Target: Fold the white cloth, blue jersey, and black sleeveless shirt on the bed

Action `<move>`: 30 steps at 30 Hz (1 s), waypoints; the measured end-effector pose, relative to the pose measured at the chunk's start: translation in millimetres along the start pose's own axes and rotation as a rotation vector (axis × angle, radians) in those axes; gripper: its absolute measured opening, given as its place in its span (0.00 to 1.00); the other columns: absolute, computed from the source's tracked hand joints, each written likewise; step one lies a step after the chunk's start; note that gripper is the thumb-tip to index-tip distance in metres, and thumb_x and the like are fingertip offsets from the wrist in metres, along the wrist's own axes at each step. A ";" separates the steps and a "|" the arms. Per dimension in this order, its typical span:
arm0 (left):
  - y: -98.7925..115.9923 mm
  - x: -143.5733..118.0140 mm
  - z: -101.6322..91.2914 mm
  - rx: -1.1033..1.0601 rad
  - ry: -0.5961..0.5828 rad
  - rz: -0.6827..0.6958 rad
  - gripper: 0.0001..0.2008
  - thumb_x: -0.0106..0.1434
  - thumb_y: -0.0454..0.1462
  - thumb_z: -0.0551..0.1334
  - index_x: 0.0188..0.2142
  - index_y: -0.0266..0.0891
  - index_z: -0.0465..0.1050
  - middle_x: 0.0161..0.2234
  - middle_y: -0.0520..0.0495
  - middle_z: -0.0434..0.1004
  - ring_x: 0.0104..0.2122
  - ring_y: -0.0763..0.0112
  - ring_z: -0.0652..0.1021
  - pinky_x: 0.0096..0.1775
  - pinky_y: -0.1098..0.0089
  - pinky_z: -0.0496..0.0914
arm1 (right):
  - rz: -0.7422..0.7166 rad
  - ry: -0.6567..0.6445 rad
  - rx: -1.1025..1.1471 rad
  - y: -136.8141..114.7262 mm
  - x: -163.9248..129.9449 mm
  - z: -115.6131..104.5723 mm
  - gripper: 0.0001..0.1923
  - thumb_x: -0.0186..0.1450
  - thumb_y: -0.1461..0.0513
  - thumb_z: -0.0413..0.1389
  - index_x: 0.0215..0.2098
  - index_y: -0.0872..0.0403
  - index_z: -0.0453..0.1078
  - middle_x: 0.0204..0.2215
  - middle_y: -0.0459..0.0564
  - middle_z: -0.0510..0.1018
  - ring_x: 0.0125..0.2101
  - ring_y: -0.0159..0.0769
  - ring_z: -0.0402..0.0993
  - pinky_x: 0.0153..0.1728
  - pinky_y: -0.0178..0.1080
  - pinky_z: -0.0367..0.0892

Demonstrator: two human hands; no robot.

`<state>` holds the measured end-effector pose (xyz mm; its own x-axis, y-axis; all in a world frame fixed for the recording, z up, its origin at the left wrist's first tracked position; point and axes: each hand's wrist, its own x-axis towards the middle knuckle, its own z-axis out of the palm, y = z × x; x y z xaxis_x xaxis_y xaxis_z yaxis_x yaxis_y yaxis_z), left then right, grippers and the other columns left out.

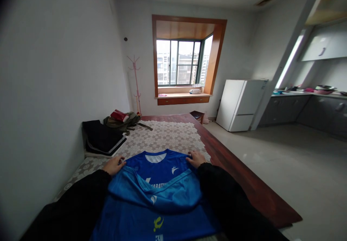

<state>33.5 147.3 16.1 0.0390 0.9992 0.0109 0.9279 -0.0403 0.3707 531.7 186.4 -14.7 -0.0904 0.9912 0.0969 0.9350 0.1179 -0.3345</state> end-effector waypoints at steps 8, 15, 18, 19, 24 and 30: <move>8.3 35.5 0.9 0.005 -0.094 0.096 0.04 0.61 0.39 0.58 0.31 0.43 0.68 0.32 0.49 0.78 0.37 0.64 0.78 0.39 0.68 0.66 | -0.131 -0.097 0.024 -8.0 28.6 0.8 0.07 0.63 0.61 0.57 0.40 0.50 0.74 0.39 0.52 0.80 0.42 0.41 0.75 0.44 0.38 0.65; 9.9 52.2 -5.7 -0.073 -0.111 0.190 0.04 0.65 0.38 0.54 0.36 0.44 0.65 0.28 0.52 0.76 0.32 0.68 0.77 0.36 0.70 0.66 | -0.217 -0.122 0.054 -4.2 44.6 -7.4 0.07 0.64 0.63 0.56 0.41 0.51 0.72 0.38 0.50 0.81 0.41 0.40 0.77 0.41 0.37 0.66; 8.1 76.9 -19.5 -0.064 -0.068 0.183 0.05 0.66 0.38 0.53 0.36 0.44 0.66 0.29 0.51 0.76 0.33 0.67 0.78 0.36 0.70 0.66 | -0.217 -0.082 0.046 -4.3 69.1 -22.8 0.08 0.65 0.63 0.56 0.42 0.50 0.73 0.39 0.49 0.82 0.41 0.39 0.77 0.42 0.36 0.66; 8.0 86.6 -24.4 -0.052 -0.047 0.173 0.05 0.66 0.39 0.53 0.37 0.44 0.67 0.30 0.50 0.77 0.33 0.67 0.78 0.36 0.70 0.66 | -0.208 -0.062 0.040 -5.7 79.5 -28.0 0.08 0.65 0.63 0.56 0.42 0.50 0.73 0.39 0.49 0.82 0.41 0.39 0.76 0.42 0.36 0.66; 11.5 126.7 -32.7 0.032 0.100 0.090 0.12 0.68 0.41 0.52 0.47 0.42 0.68 0.44 0.41 0.78 0.43 0.59 0.78 0.45 0.62 0.68 | -0.108 0.058 -0.013 -21.4 124.9 -37.8 0.14 0.67 0.63 0.54 0.50 0.54 0.70 0.48 0.59 0.78 0.47 0.47 0.73 0.48 0.43 0.64; -0.6 120.8 -11.1 0.049 0.092 0.168 0.16 0.67 0.43 0.53 0.49 0.42 0.74 0.51 0.42 0.77 0.52 0.59 0.75 0.55 0.61 0.67 | -0.168 0.024 -0.021 -29.7 106.8 -12.5 0.11 0.69 0.57 0.54 0.46 0.51 0.74 0.46 0.54 0.78 0.48 0.43 0.72 0.51 0.40 0.61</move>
<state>33.6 268.0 27.5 0.1623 0.9745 0.1547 0.9282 -0.2040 0.3111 498.6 288.0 17.3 -0.2380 0.9558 0.1724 0.9144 0.2804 -0.2920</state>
